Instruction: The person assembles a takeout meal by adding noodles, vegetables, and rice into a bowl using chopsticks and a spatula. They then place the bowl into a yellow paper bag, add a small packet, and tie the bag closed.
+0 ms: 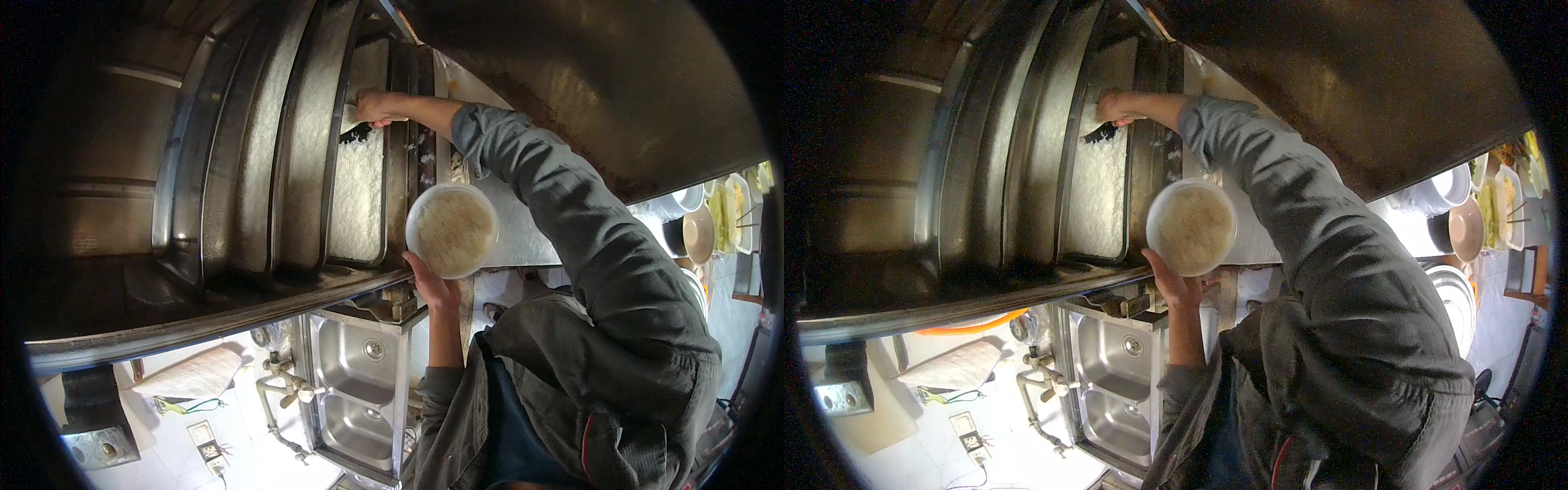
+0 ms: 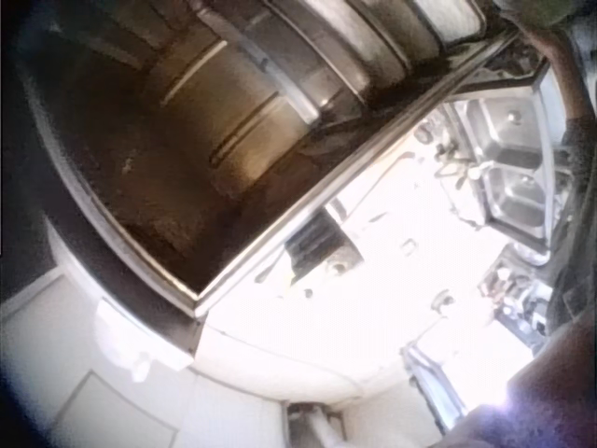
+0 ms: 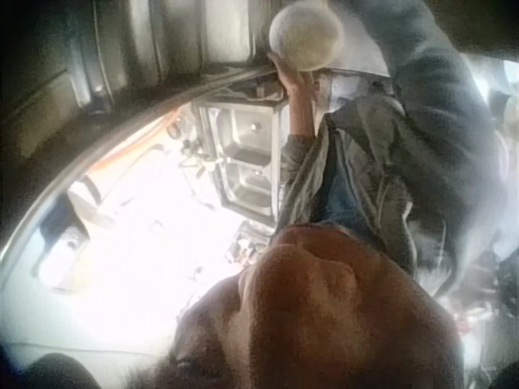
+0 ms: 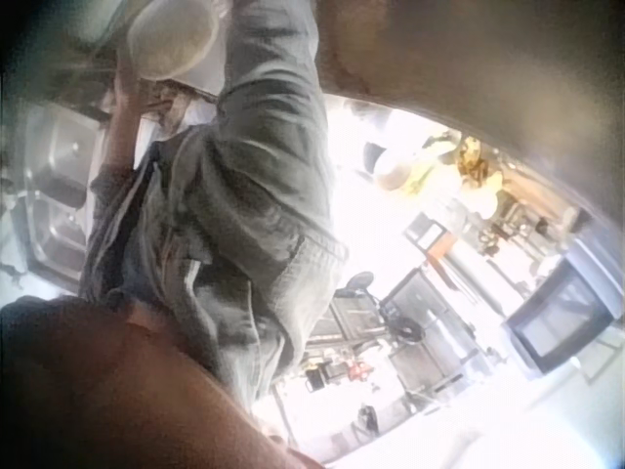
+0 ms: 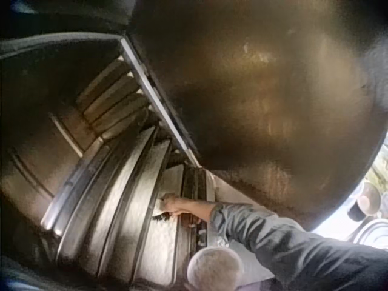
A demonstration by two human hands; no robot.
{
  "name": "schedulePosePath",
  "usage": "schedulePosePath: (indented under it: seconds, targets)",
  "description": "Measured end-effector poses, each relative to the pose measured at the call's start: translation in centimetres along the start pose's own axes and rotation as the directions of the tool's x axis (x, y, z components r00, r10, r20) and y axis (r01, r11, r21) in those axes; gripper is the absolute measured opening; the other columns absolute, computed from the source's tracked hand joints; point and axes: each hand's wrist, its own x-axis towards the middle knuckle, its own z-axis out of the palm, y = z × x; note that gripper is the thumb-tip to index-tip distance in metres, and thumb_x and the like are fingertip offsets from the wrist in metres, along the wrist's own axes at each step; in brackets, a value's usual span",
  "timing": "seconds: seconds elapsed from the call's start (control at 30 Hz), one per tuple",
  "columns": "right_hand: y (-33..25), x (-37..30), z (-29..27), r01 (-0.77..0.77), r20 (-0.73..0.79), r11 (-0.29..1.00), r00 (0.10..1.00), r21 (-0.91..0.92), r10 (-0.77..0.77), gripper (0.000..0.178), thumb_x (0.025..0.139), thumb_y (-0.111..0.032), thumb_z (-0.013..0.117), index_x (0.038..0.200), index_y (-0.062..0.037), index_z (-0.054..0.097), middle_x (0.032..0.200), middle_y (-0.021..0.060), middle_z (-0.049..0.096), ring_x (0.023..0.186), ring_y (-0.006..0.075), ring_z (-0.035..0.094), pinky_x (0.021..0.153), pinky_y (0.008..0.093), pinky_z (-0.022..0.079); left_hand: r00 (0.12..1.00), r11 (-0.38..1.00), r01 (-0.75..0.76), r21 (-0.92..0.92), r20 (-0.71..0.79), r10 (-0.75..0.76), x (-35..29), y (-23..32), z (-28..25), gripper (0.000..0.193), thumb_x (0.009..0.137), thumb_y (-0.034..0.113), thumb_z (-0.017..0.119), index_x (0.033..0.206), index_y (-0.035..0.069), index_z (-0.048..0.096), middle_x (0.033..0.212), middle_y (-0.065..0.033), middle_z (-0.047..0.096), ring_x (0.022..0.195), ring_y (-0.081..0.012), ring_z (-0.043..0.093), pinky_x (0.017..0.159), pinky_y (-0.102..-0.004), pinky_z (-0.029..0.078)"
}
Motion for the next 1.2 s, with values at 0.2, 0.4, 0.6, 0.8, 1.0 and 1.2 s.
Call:
schedulePosePath:
  seconds: [0.2, 0.4, 0.6, 0.8, 1.0, 1.2]
  targets:
    - [1.9, -6.7, -1.3, 0.103, -0.036, 0.981, 0.995, 0.165, -0.098, 0.024, 0.09, -0.011, 0.051, 0.076, 0.0037, 0.064, 0.06, 0.0068, 0.059, 0.044, 0.0133, 0.051, 0.039, 0.0323, 0.04, 0.996, 0.999, -0.001, 0.052, -0.084, 0.005, 4.9, 0.1, 2.9, 0.079, 0.099, 0.068, 0.029, 0.156, 0.013, 0.024, 0.156, -0.0131, 0.035, 0.14, -0.0332, 0.04, 0.113, -0.0503, 0.039]
    - [1.9, -12.4, -2.0, 0.105, -0.074, 0.983, 0.993, 0.148, -0.095, 0.024, 0.092, -0.014, 0.052, 0.076, 0.0006, 0.062, 0.061, 0.0043, 0.057, 0.045, 0.0106, 0.049, 0.04, 0.0299, 0.039, 0.994, 0.995, -0.08, -0.056, -0.079, 0.075, 9.3, 0.5, 4.3, 0.07, 0.103, 0.061, 0.028, 0.155, 0.015, 0.026, 0.155, -0.0108, 0.037, 0.14, -0.0297, 0.042, 0.113, -0.0509, 0.041]
    - [3.8, -14.7, -3.4, 0.057, -0.019, 0.982, 0.998, 0.183, -0.054, 0.022, 0.093, -0.016, 0.053, 0.081, -0.0003, 0.061, 0.064, 0.0032, 0.057, 0.046, 0.0089, 0.047, 0.041, 0.0272, 0.037, 0.987, 0.98, -0.116, -0.163, 0.087, 0.132, 12.7, 0.3, 5.4, 0.072, 0.101, 0.064, 0.032, 0.155, 0.016, 0.026, 0.157, -0.0097, 0.035, 0.141, -0.0312, 0.04, 0.112, -0.0563, 0.039]
    - [6.8, -21.7, -4.8, 0.267, -0.25, 0.859, 0.881, -0.437, -0.401, 0.023, 0.095, -0.015, 0.055, 0.111, -0.0004, 0.064, 0.074, 0.0131, 0.065, 0.063, 0.0248, 0.064, 0.054, 0.0375, 0.049, 0.993, 0.973, -0.103, -0.206, 0.029, 0.112, 13.8, 0.5, 4.6, 0.073, 0.101, 0.063, 0.033, 0.154, 0.014, 0.027, 0.157, -0.0102, 0.036, 0.14, -0.0321, 0.042, 0.111, -0.0565, 0.041]
    - [6.3, -28.0, -0.8, -0.079, -0.343, 0.595, 0.874, -0.8, -0.345, 0.048, 0.09, -0.008, 0.055, 0.138, -0.0118, 0.054, 0.104, 0.0194, 0.068, 0.088, 0.0382, 0.069, 0.069, 0.0485, 0.056, 0.988, 0.977, -0.134, -0.167, 0.058, 0.146, 14.4, 0.0, 4.0, 0.07, 0.102, 0.061, 0.034, 0.155, 0.016, 0.026, 0.156, -0.0109, 0.036, 0.141, -0.0322, 0.041, 0.111, -0.057, 0.041]
    - [5.9, -34.2, 1.4, -0.114, -0.401, 0.61, 0.843, -0.784, -0.358, 0.053, 0.084, -0.001, 0.053, 0.136, -0.0097, 0.053, 0.099, 0.02, 0.066, 0.087, 0.0348, 0.068, 0.066, 0.0452, 0.057, 0.987, 0.985, -0.108, -0.134, 0.102, 0.122, 12.5, -1.1, 4.4, 0.071, 0.102, 0.061, 0.034, 0.154, 0.013, 0.025, 0.156, -0.0108, 0.036, 0.141, -0.0303, 0.041, 0.114, -0.0514, 0.039]
